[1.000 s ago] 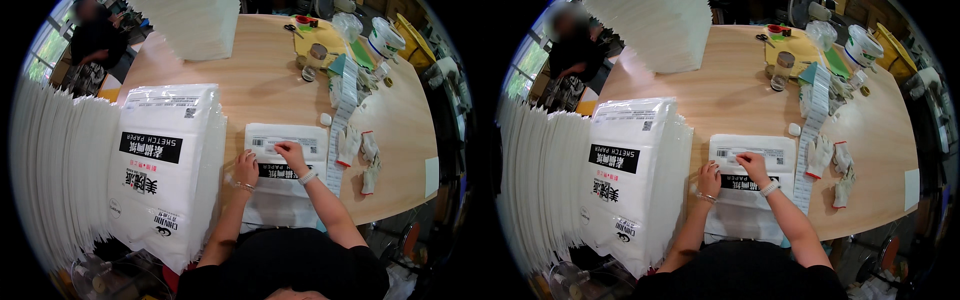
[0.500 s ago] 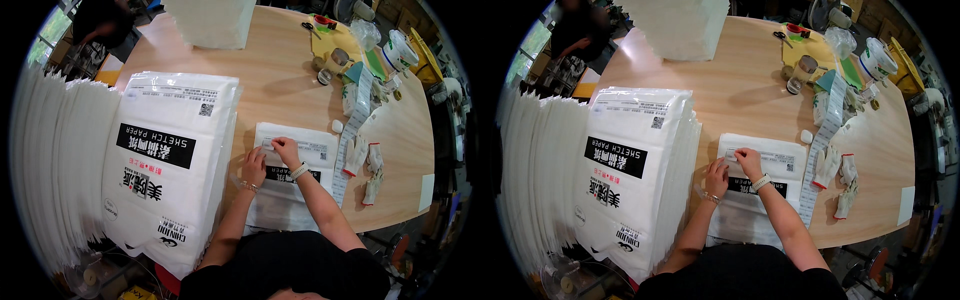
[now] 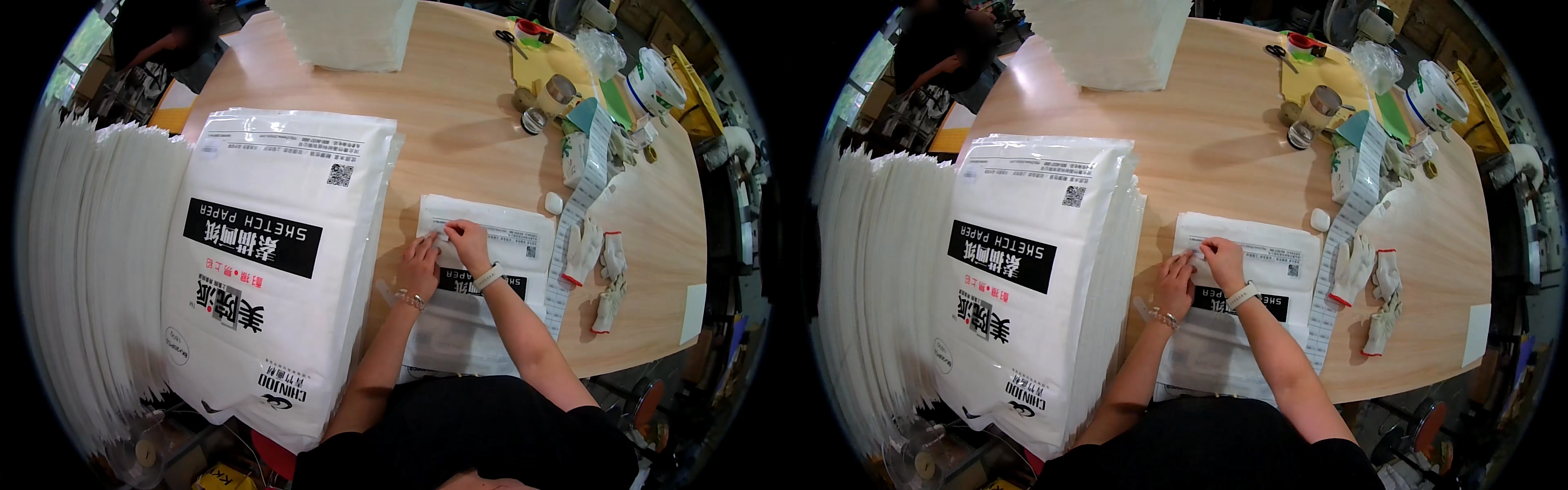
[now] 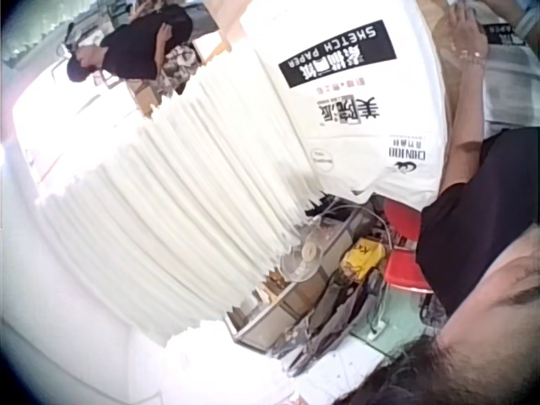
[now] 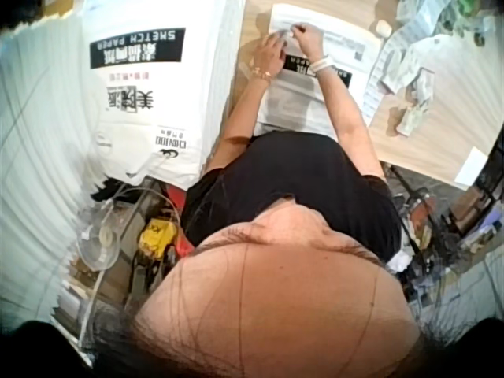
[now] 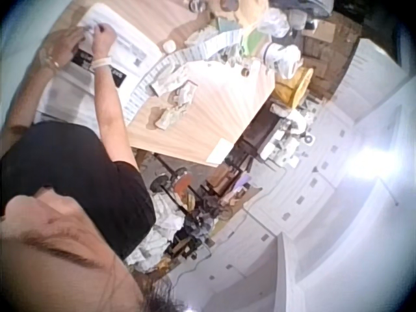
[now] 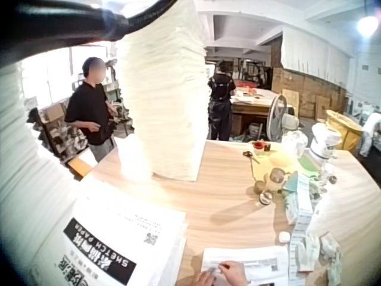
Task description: The person applies shipping labels to a stack of white packages on a wooden table. They peel a label from a roll, place it on a package, and smooth it down, repeating this process for multiple items.
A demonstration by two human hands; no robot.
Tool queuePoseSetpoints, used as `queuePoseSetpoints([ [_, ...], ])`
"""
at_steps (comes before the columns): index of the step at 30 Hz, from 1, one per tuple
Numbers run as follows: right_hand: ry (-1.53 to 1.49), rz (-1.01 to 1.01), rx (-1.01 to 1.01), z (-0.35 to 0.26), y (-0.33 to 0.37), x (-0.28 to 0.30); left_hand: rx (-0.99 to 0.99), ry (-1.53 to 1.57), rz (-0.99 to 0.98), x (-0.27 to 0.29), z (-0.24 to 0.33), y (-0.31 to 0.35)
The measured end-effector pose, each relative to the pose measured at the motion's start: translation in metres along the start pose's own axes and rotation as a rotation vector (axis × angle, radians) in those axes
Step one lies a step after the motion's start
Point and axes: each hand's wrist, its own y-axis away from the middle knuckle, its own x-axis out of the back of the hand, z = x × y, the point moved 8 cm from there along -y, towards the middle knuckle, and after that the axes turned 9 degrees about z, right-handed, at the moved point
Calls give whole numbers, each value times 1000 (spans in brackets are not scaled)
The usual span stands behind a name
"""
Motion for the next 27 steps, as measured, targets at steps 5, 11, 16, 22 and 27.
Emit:
queuePoseSetpoints([
  [5,225,-12,186,-10,3,-7,11,-34,-41,-5,0,3],
  [11,564,127,284,-32,-9,26,-1,-60,-36,-8,-4,6],
  [16,547,33,360,-1,-42,64,28,141,28,5,-3,-2],
  [22,367,-232,472,-22,-58,66,144,194,175,34,-8,6],
  [27,444,-87,790,-52,-27,79,167,206,227,57,-5,17],
])
